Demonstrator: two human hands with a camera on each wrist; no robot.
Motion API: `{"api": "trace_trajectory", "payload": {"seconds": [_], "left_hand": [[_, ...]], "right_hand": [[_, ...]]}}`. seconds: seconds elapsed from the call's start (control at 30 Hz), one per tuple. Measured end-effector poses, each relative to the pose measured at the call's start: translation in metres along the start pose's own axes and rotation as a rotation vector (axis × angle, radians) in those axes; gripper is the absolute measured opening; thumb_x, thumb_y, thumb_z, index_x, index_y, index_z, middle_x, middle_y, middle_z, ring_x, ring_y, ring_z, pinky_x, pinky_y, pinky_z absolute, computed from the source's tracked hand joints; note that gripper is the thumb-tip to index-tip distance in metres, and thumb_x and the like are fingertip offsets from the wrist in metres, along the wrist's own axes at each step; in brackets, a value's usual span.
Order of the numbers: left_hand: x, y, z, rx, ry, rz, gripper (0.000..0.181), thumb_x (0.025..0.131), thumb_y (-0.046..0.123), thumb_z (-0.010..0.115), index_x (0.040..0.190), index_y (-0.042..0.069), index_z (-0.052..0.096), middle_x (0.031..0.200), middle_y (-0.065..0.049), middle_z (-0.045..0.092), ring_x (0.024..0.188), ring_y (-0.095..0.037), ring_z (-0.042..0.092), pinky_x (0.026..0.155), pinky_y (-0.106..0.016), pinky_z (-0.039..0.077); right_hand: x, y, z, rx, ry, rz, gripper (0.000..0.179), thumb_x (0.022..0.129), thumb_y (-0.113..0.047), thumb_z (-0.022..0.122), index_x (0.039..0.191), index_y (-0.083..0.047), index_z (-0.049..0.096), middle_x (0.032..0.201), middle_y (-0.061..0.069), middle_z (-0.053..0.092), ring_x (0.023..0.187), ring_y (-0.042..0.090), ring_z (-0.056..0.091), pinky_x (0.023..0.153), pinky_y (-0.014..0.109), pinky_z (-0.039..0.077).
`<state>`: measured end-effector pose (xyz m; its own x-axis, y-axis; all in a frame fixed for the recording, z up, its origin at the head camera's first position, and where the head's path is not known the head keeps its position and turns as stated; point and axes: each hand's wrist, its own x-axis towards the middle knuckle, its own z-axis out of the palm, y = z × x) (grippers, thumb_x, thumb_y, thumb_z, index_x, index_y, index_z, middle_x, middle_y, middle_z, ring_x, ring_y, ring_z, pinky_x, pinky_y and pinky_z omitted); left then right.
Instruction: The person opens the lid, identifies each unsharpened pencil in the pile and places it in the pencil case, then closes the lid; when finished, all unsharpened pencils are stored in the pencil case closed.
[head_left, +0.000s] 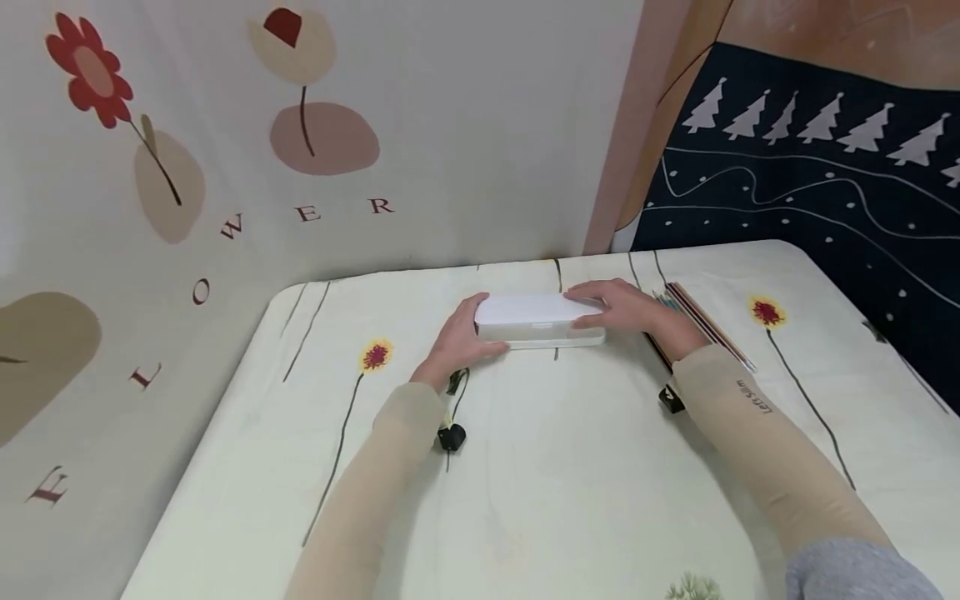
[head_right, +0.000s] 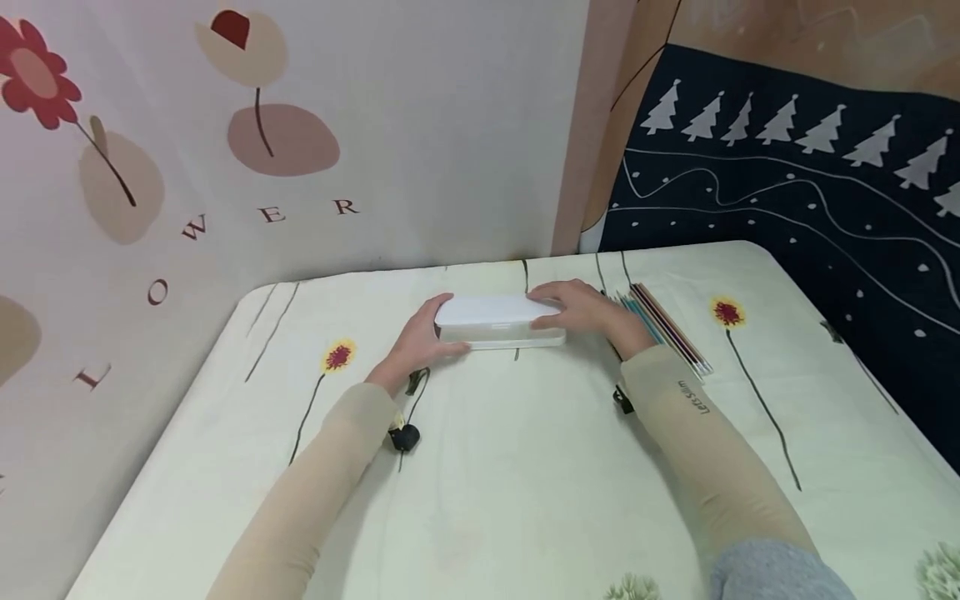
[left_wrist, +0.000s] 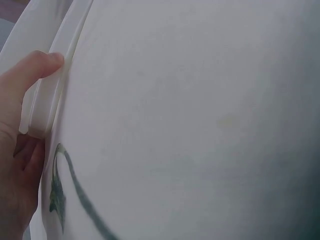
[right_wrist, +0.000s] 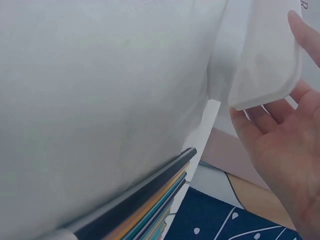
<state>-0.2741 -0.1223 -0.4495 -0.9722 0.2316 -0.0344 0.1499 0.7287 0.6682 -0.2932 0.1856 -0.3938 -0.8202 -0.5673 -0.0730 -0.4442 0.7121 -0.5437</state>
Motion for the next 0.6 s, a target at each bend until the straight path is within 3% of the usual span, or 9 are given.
{"api": "trace_trajectory", "payload": {"seconds": [0.33,0.6], "left_hand": [[0.0011,-0.0005,0.0031,-0.047,0.014,-0.017,0.105,0.075,0.038,0.085,0.157,0.015,0.023,0.148,-0.009,0.046,0.131,-0.028,0.051,0.112,-0.045,0.045],[0.0004,-0.0018,0.0024,-0.081,0.006,-0.024,0.108,0.074,0.038,0.086,0.157,0.014,0.022,0.151,-0.011,0.044,0.138,-0.027,0.048,0.115,-0.043,0.043]], "right_hand": [[0.0029,0.0058,-0.0061,0.186,0.012,0.04,0.056,0.091,-0.031,0.073,0.139,-0.008,0.059,0.149,0.017,0.052,0.14,0.035,0.047,0.117,0.053,0.038],[0.0054,0.0095,-0.0073,0.263,0.025,0.051,0.05,0.094,-0.029,0.069,0.137,-0.006,0.06,0.145,0.018,0.055,0.135,0.033,0.051,0.113,0.051,0.042]]}}
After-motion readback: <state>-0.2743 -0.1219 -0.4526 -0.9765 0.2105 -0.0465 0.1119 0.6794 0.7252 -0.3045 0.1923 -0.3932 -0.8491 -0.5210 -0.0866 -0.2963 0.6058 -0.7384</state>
